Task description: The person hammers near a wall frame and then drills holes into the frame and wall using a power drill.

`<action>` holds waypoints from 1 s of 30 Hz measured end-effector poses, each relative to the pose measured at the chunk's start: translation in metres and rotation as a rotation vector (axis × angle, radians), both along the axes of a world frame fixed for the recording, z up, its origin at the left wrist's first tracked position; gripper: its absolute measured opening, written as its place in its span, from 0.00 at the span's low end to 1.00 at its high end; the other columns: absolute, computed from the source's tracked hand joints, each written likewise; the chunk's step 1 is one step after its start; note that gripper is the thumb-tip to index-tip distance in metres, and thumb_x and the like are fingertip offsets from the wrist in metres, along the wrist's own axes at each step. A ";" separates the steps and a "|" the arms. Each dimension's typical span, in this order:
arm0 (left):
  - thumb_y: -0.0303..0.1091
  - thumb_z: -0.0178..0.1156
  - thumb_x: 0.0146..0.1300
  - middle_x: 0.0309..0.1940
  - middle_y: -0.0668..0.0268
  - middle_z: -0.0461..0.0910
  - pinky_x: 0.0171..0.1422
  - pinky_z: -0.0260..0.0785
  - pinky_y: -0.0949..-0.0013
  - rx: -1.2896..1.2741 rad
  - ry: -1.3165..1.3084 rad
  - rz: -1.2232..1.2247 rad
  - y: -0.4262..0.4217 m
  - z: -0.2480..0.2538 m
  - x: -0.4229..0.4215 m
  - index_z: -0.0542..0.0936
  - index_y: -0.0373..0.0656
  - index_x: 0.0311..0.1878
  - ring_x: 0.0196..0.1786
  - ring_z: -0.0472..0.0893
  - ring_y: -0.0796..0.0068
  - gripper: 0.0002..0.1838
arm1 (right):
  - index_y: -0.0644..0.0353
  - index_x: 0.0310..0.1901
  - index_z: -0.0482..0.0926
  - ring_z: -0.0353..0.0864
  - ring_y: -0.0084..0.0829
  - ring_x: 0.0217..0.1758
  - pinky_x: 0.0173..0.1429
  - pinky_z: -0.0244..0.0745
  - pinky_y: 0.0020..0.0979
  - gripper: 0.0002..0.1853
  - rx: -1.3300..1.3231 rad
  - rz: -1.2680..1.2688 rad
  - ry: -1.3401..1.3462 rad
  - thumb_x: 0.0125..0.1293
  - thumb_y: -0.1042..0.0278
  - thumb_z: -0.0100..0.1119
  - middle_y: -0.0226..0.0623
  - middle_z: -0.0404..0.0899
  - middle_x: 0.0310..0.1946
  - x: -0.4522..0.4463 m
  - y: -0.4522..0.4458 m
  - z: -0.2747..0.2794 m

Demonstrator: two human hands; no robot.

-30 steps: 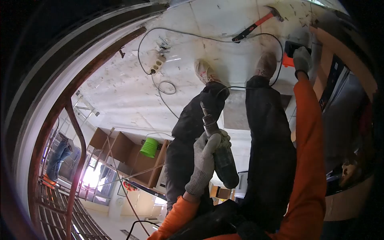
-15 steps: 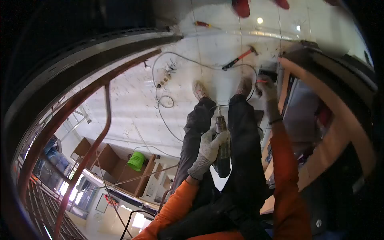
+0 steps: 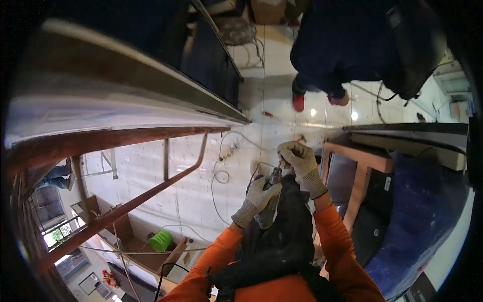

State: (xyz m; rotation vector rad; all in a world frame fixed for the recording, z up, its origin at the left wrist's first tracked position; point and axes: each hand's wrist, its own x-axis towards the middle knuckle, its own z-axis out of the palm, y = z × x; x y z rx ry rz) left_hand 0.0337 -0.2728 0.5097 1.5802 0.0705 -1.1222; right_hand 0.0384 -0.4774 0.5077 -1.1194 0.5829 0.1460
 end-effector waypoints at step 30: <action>0.52 0.66 0.67 0.28 0.65 0.83 0.40 0.74 0.64 0.094 -0.314 0.201 -0.022 0.130 0.012 0.84 0.37 0.42 0.32 0.81 0.75 0.23 | 0.66 0.59 0.82 0.84 0.21 0.36 0.42 0.80 0.26 0.18 -0.368 0.435 -0.265 0.73 0.65 0.67 0.32 0.87 0.35 0.065 -0.020 0.143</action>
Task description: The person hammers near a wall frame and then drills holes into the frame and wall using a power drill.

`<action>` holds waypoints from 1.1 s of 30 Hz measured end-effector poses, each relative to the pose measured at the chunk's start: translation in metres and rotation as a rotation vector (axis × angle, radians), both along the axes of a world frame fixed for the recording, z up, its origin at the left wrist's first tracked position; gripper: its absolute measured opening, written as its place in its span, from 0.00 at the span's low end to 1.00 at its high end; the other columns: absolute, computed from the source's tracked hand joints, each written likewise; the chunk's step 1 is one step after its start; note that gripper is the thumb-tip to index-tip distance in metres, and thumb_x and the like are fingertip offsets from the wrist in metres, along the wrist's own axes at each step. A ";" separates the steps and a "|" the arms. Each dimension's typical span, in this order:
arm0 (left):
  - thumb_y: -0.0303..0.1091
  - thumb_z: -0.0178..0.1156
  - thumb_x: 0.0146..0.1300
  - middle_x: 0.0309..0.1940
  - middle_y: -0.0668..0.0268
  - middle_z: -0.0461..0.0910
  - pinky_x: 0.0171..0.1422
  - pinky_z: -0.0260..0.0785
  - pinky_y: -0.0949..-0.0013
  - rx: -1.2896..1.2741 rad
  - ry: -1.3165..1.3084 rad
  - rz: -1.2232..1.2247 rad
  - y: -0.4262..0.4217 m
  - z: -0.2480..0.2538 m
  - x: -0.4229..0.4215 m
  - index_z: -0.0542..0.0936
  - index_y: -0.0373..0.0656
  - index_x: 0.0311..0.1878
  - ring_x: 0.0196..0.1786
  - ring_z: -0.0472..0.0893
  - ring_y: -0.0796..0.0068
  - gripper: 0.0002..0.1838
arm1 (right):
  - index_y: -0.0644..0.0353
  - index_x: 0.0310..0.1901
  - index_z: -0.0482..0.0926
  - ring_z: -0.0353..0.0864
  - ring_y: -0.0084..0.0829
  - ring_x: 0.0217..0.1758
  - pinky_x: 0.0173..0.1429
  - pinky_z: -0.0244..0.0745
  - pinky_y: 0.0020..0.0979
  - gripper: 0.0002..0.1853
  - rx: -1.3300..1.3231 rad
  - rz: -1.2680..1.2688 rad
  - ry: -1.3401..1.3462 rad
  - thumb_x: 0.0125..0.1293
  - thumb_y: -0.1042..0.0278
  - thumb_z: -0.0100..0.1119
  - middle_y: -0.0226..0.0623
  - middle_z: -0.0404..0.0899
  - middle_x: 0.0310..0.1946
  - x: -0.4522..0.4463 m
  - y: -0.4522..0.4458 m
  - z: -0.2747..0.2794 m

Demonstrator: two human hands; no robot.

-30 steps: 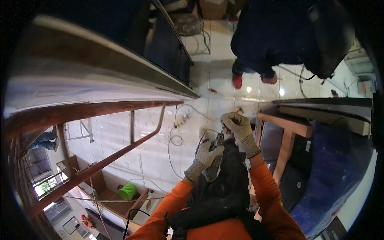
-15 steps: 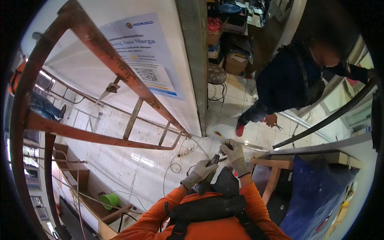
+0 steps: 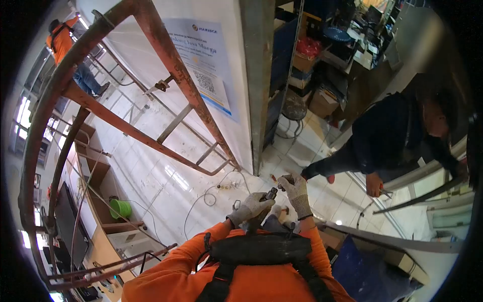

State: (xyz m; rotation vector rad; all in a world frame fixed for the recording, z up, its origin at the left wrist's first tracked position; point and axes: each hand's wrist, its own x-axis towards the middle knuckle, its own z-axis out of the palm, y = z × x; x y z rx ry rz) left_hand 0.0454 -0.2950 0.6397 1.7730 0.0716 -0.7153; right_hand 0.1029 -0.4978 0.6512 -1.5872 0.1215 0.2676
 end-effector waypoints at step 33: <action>0.52 0.58 0.76 0.30 0.60 0.82 0.38 0.80 0.61 -0.874 -0.026 1.057 -0.137 0.118 0.110 0.80 0.41 0.41 0.31 0.84 0.64 0.21 | 0.63 0.75 0.68 0.79 0.27 0.60 0.65 0.74 0.32 0.47 0.230 0.225 -0.201 0.55 0.62 0.80 0.36 0.80 0.61 -0.005 -0.085 0.050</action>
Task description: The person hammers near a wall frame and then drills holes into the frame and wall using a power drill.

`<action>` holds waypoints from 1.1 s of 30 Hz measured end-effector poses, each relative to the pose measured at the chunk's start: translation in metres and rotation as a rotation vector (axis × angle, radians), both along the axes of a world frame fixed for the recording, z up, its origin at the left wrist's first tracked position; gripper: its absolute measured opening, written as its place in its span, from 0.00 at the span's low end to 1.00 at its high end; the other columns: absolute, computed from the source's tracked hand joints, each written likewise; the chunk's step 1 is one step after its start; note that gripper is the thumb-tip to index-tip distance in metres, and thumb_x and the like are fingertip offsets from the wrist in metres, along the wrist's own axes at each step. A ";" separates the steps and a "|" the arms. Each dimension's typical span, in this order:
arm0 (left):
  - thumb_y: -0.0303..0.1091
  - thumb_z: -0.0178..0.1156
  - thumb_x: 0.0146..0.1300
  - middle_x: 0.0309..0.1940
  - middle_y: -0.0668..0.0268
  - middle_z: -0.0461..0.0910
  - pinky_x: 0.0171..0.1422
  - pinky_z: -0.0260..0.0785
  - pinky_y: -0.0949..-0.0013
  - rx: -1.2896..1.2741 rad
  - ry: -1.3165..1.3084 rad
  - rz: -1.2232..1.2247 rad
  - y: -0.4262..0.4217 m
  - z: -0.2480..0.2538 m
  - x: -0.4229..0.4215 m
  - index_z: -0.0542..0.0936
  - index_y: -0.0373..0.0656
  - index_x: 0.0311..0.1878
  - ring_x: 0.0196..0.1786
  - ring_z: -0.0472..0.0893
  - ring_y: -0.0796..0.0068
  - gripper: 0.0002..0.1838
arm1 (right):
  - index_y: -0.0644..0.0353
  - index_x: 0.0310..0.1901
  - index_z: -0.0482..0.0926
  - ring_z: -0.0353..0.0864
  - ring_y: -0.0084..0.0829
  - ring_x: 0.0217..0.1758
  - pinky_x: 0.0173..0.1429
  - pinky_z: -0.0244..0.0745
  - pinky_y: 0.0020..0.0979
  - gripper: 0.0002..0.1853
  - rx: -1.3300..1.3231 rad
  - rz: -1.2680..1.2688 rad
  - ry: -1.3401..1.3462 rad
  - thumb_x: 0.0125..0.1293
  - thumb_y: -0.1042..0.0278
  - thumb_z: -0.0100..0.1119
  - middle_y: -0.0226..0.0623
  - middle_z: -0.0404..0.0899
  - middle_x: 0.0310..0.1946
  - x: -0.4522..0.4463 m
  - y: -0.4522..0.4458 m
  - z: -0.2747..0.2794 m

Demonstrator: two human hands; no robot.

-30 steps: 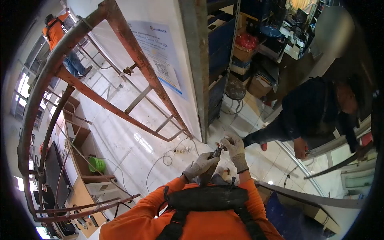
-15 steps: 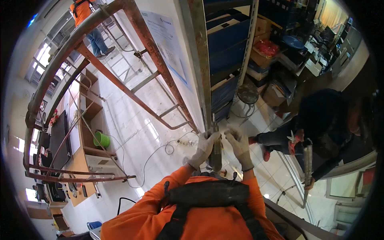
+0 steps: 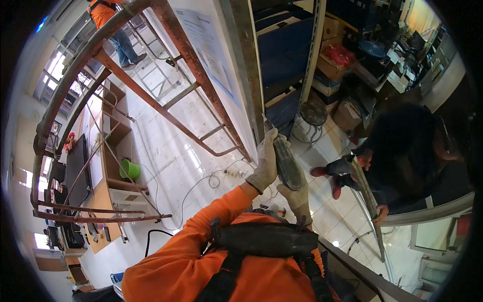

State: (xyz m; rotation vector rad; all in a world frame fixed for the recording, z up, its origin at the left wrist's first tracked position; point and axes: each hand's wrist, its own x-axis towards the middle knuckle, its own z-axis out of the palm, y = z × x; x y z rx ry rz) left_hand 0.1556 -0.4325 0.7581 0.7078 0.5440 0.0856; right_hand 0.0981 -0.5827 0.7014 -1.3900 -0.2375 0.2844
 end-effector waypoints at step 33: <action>0.52 0.62 0.76 0.31 0.63 0.82 0.39 0.79 0.63 -0.035 0.030 -0.005 0.012 -0.002 0.025 0.80 0.41 0.43 0.31 0.84 0.67 0.20 | 0.67 0.71 0.72 0.87 0.31 0.56 0.62 0.80 0.31 0.40 -0.371 -0.068 -0.103 0.55 0.71 0.75 0.42 0.87 0.56 0.029 0.000 0.008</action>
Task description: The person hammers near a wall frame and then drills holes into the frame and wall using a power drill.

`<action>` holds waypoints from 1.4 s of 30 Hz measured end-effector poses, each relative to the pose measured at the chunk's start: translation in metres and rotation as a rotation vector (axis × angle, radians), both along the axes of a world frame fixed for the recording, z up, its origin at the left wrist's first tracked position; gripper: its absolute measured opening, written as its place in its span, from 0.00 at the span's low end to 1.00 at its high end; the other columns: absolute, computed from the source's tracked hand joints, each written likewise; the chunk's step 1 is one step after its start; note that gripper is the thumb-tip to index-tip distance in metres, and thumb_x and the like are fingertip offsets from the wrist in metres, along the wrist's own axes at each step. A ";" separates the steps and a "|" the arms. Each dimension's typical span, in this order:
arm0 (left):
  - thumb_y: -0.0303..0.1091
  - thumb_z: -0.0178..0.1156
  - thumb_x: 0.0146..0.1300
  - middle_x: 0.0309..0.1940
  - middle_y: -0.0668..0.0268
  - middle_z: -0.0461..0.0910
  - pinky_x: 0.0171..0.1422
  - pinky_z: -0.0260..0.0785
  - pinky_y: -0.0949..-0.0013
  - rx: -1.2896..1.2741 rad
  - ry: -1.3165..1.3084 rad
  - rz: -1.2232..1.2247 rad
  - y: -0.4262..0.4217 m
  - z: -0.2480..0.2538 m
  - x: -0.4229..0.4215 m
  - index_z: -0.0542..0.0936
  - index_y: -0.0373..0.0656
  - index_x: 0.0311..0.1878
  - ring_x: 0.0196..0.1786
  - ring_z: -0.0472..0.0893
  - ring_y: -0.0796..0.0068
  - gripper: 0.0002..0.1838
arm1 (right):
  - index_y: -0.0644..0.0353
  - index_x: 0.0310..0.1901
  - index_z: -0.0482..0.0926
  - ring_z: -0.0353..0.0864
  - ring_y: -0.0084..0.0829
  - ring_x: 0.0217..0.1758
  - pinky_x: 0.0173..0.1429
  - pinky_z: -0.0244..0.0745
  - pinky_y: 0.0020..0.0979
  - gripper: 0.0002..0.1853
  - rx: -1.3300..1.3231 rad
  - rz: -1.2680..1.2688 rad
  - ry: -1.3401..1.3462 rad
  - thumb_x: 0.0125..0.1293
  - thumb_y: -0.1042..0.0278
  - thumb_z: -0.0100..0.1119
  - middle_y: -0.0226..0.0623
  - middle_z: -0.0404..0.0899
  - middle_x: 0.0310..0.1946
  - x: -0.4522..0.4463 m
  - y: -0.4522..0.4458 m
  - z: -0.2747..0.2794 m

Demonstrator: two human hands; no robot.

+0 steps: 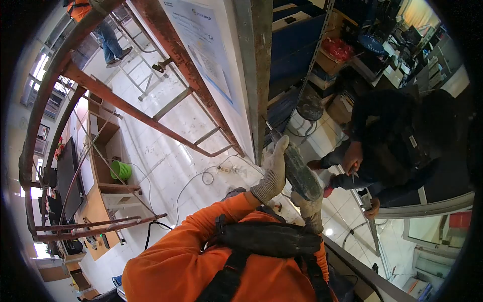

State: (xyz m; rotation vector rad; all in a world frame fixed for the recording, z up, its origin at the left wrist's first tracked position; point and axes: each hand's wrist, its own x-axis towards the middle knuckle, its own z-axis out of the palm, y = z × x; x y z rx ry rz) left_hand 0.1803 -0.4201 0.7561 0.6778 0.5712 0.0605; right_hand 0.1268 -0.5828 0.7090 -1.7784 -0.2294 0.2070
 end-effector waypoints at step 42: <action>0.52 0.59 0.78 0.34 0.57 0.85 0.42 0.82 0.58 -0.002 0.020 -0.037 0.008 -0.010 0.007 0.79 0.40 0.43 0.35 0.86 0.63 0.21 | 0.64 0.77 0.67 0.83 0.31 0.67 0.72 0.78 0.34 0.50 0.066 0.040 0.130 0.53 0.63 0.83 0.44 0.82 0.67 0.001 0.002 0.022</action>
